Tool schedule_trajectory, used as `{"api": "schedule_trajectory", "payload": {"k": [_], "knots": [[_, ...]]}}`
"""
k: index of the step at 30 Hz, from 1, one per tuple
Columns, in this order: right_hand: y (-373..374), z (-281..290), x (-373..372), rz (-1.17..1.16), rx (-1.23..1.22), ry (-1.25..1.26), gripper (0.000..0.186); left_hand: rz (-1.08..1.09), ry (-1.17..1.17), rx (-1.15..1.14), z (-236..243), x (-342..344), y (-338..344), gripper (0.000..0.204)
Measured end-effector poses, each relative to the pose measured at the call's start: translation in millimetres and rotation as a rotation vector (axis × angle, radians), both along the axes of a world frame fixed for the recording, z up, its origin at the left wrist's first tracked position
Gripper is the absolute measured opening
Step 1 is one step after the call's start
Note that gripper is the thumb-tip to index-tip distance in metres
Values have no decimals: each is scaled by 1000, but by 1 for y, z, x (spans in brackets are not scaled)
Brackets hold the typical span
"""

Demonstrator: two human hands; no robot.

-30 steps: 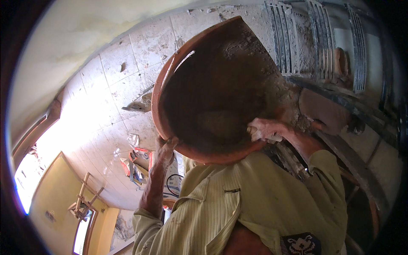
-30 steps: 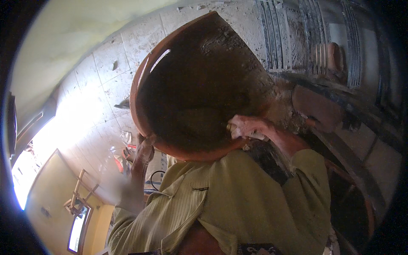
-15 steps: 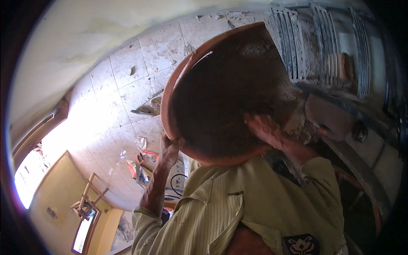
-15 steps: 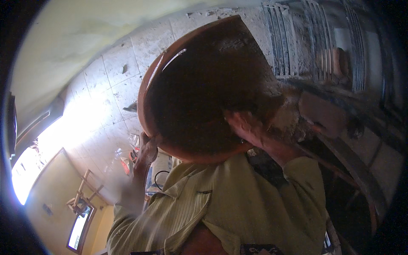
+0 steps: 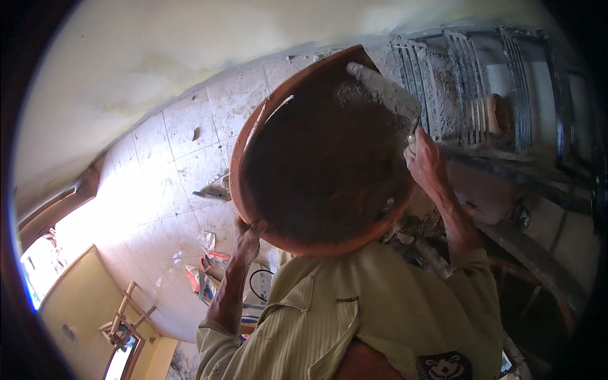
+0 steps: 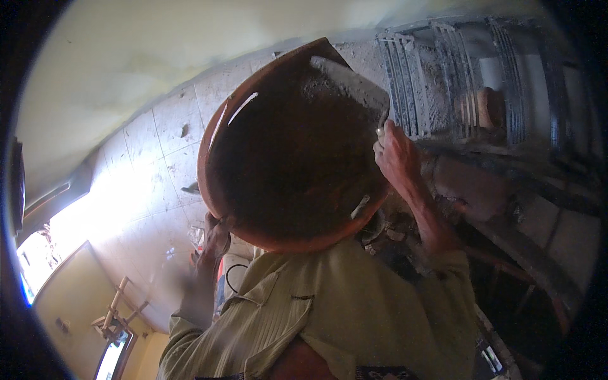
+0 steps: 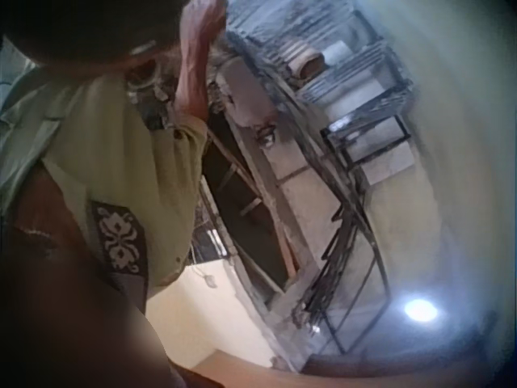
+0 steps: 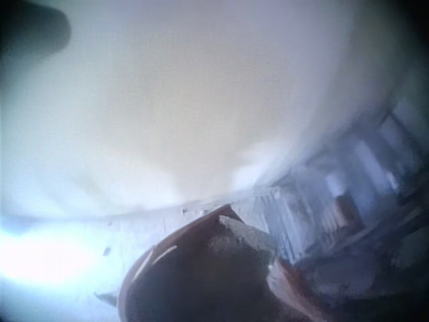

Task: The person uses a level to check the vertical alignment of a concrete wall section and then uses a trowel to scrape plaster from a bucket.

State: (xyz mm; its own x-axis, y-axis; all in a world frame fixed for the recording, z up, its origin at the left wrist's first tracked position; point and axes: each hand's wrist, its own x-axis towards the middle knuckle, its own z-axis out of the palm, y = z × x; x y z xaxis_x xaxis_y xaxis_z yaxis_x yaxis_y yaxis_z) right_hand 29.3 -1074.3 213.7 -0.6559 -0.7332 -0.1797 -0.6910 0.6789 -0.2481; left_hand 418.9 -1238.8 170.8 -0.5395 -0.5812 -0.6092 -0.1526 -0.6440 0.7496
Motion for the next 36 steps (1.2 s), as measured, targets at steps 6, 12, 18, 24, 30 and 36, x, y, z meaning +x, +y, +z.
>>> {"api": "schedule_trajectory", "payload": {"k": [6,12,18,24,30,36], "knots": [[-18,-16,34,73,40,-69,19,-76,36,-86,4,6,-9,40],[-7,-14,82,254,203,-28,21,-42,12,-105,15,-4,-10,44],[27,-1,94,336,229,1,21,-26,31,-102,11,-13,-13,51],[46,40,-6,22,-70,282,25,-37,140,-108,2,-2,-15,51],[28,101,-85,175,46,436,36,-124,131,-76,10,-7,-22,53],[76,64,-93,231,154,166,30,-160,211,-185,0,-6,-27,45]]}}
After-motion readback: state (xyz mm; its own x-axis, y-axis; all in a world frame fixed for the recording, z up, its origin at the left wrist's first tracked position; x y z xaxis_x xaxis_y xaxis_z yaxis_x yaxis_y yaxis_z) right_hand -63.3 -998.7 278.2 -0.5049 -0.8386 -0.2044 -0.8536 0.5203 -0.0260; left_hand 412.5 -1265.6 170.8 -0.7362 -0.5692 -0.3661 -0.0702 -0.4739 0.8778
